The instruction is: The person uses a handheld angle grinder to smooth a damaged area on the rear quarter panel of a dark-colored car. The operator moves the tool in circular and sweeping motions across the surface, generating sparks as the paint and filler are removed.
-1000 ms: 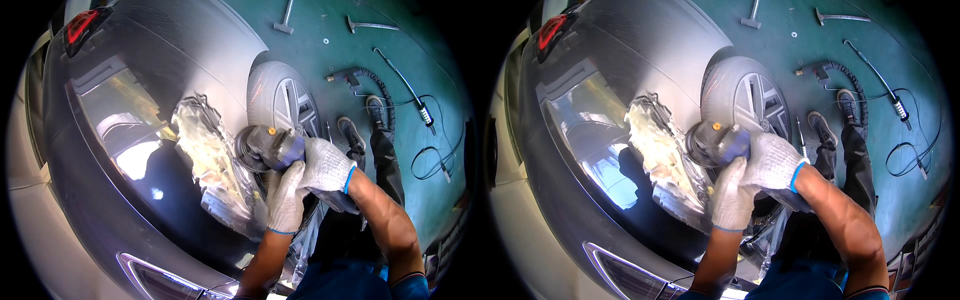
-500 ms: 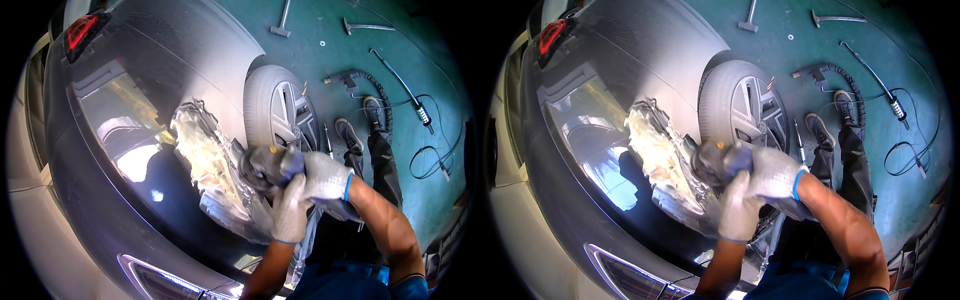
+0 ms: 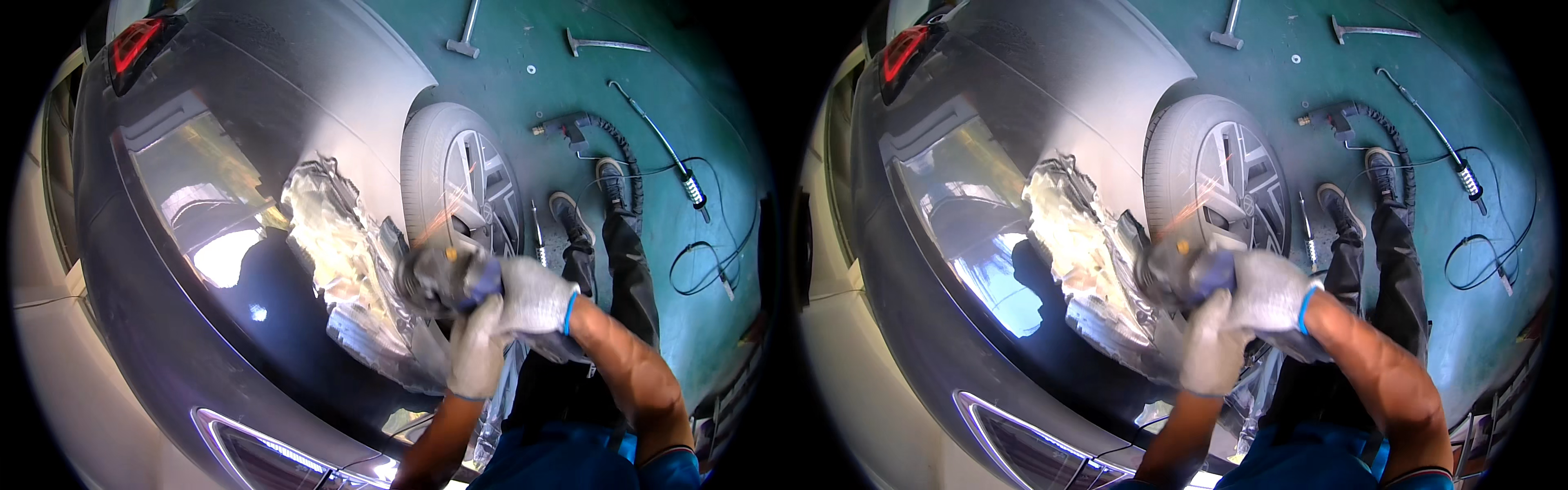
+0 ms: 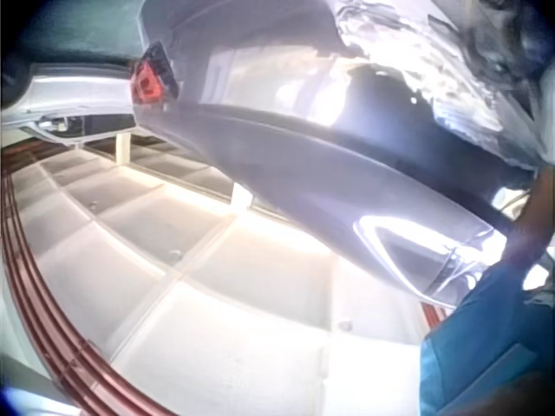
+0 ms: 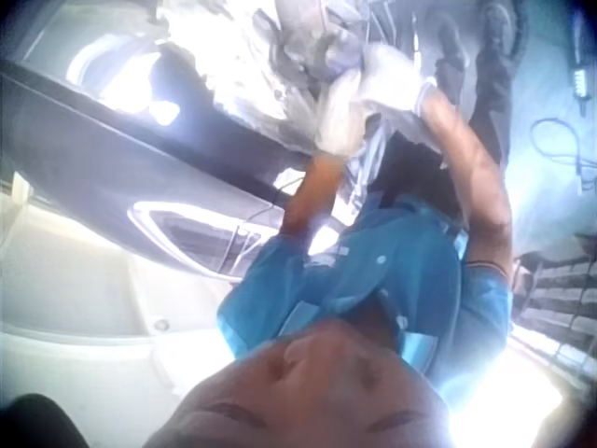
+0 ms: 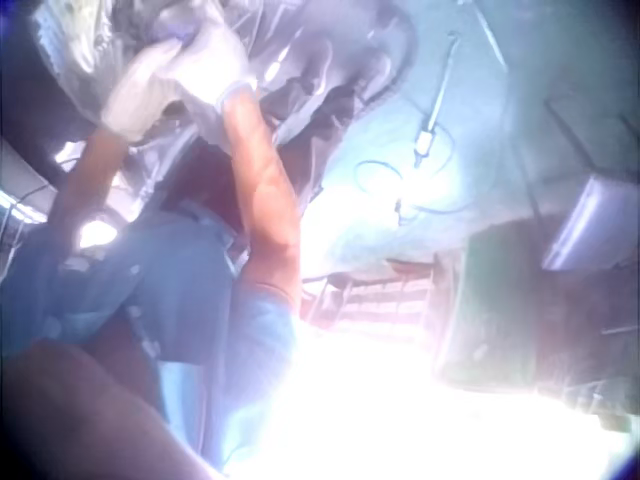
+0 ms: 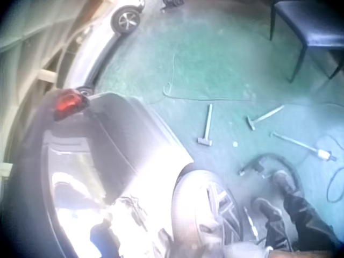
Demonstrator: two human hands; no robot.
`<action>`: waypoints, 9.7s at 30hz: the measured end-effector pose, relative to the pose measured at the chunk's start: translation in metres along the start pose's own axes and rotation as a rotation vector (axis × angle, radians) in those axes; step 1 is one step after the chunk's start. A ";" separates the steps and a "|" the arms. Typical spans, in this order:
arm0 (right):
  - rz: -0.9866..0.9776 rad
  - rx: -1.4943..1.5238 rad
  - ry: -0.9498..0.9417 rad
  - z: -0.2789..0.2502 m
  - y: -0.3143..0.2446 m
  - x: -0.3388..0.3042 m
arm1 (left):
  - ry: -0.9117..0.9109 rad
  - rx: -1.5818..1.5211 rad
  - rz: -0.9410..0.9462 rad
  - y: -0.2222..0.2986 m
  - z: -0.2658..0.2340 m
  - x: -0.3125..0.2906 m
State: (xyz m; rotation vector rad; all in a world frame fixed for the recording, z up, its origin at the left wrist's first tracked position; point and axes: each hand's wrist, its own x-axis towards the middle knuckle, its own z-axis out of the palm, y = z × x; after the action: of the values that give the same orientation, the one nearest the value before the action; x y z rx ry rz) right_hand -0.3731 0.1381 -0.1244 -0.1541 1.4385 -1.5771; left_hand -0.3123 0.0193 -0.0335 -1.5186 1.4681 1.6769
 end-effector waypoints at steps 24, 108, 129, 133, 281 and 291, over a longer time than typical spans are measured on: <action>0.046 0.346 0.010 0.010 0.007 0.002 | -0.001 0.197 0.066 0.013 0.001 0.003; 0.124 0.210 0.057 -0.036 -0.024 0.036 | -0.041 0.012 -0.059 0.074 0.035 0.028; 0.174 -0.086 0.060 -0.034 -0.016 0.036 | -0.042 -0.133 -0.084 0.048 0.029 0.037; 0.124 0.109 0.082 -0.042 -0.025 0.040 | -0.111 -0.029 -0.072 0.059 0.025 0.046; -0.126 -0.536 0.304 -0.065 -0.113 0.048 | -0.247 -0.325 0.162 0.118 0.047 0.035; -0.113 -0.692 0.216 -0.070 -0.116 0.035 | -0.260 -0.469 0.286 0.091 0.057 0.023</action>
State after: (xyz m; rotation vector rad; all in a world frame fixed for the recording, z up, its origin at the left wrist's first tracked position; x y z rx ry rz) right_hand -0.5003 0.1444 -0.0664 -0.4859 2.1366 -1.1446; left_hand -0.4213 0.0312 -0.0274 -1.2745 1.2540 2.4203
